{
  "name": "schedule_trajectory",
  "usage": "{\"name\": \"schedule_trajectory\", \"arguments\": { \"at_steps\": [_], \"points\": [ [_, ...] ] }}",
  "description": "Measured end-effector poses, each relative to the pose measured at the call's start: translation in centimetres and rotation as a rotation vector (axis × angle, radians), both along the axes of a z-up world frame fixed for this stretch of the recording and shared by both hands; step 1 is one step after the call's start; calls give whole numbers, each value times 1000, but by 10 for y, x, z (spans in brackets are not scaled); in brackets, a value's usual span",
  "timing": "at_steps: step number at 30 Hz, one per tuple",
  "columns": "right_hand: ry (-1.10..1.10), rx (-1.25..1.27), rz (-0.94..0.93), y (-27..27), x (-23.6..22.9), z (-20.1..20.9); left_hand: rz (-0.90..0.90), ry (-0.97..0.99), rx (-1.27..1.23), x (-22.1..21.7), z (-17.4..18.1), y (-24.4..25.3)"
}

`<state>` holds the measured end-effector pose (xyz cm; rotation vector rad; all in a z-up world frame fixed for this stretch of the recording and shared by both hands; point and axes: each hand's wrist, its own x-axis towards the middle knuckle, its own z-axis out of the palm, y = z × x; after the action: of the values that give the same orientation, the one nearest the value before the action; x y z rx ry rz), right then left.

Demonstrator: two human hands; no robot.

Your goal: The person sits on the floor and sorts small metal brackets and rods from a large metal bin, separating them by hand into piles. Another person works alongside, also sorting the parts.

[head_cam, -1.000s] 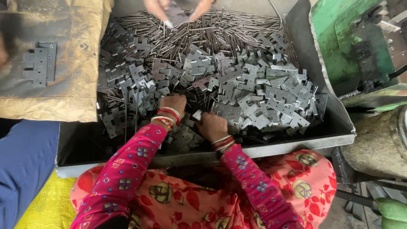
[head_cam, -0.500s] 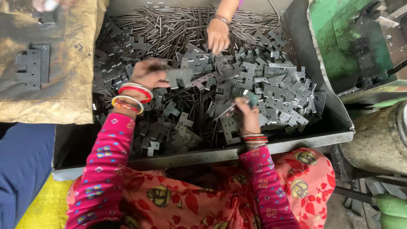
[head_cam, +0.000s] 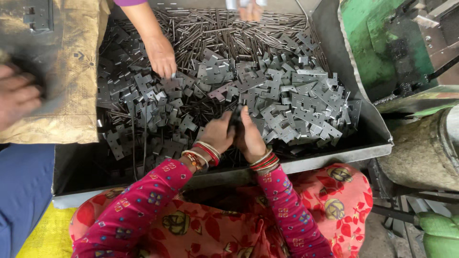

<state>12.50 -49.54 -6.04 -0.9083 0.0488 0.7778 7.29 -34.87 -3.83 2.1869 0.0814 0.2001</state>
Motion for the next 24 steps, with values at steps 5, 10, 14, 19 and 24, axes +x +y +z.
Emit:
{"name": "schedule_trajectory", "arguments": {
  "at_steps": [5,10,14,19,24],
  "points": [
    [-1390,-1158,-26,-8,13,-10,252,-152,316,12,13,79],
    [-1739,-1626,7,-12,31,-31,821,74,923,3,57,222],
    [-1727,-1669,-53,-12,32,-39,1126,207,1083,-54,49,335],
    [-1701,-1692,-11,-7,31,-33,1257,106,1271,-91,35,371],
    [-1641,-1724,35,-11,36,-48,978,-311,1125,-32,63,271]
  ]
}}
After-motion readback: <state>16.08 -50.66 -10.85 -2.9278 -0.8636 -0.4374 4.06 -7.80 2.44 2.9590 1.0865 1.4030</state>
